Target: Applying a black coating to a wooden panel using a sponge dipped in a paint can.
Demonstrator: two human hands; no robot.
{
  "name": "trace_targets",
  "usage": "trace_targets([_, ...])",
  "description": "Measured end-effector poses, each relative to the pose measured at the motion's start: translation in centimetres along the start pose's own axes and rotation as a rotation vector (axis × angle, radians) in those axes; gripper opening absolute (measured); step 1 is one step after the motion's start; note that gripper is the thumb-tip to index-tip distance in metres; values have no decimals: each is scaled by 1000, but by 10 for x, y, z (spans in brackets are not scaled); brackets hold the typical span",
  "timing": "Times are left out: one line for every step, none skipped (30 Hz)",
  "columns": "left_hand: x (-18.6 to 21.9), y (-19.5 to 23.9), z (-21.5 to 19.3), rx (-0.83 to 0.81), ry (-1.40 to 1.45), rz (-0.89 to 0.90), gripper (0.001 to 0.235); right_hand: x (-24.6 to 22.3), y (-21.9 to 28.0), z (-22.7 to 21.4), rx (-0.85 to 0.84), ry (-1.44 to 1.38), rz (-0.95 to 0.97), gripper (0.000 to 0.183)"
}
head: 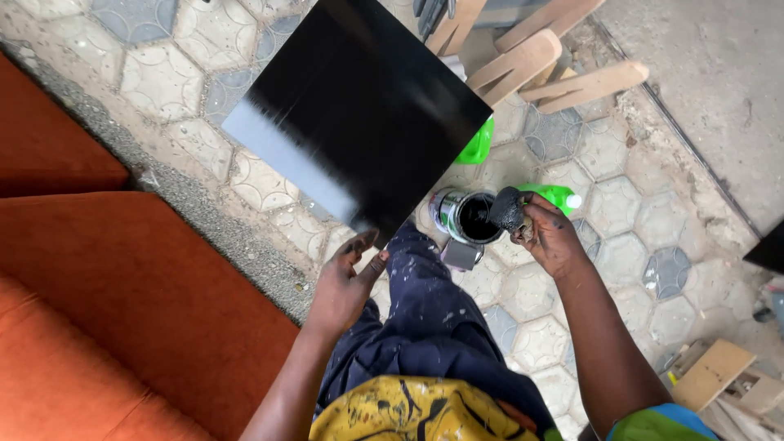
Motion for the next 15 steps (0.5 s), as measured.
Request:
trace_targets([4,-13,5,-6,0,-35,63,-1,-23,-4,17,28,36,19])
trace_targets([8,-26,11,-13,1,-70,63,-2,-46,-8,35,56,71,15])
trace_targets([12,-43,17,-11,9,-79,63,-8,-73,-9,33,65,80,15])
trace_targets([15,-59,24,-24,4,-91,63,-12,-98,-11,55,115,99,16])
trace_targets([18,-77,31,-36,-2,-101,62,-18,-125,-14,76,164,115,16])
trace_targets([26,-96,37,-35,7,-107,62,-25,-157,-14,75,174,120,16])
trace_targets([35,-114,44,-61,14,-81,62,-33,-188,-17,112,245,115,13])
trace_targets([43,-133,50,-86,21,-54,62,-39,-219,-19,149,317,109,10])
trace_targets([48,-155,57,-84,29,-61,62,-36,-262,-32,146,325,114,10])
trace_targets([52,-176,64,-97,4,-51,62,-34,-305,-46,162,474,101,10])
trace_targets([56,-195,71,-115,-21,-47,63,-30,-345,-62,178,625,92,12])
trace_targets([63,-209,75,-117,-11,-58,63,-31,-368,-67,178,636,102,12])
trace_targets([71,-222,78,-129,-25,-54,64,-26,-389,-73,171,675,190,15])
trace_targets([79,-233,81,-141,-39,-50,65,-22,-409,-79,165,713,277,19])
trace_targets([82,-241,82,-142,-30,-57,65,-24,-418,-77,164,722,283,19])
Point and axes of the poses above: each hand's wrist, its own y-axis away from the middle knuckle, its own z-axis out of the palm, x = y × z, the point moved 7 cm from there along -y, towards the middle knuckle
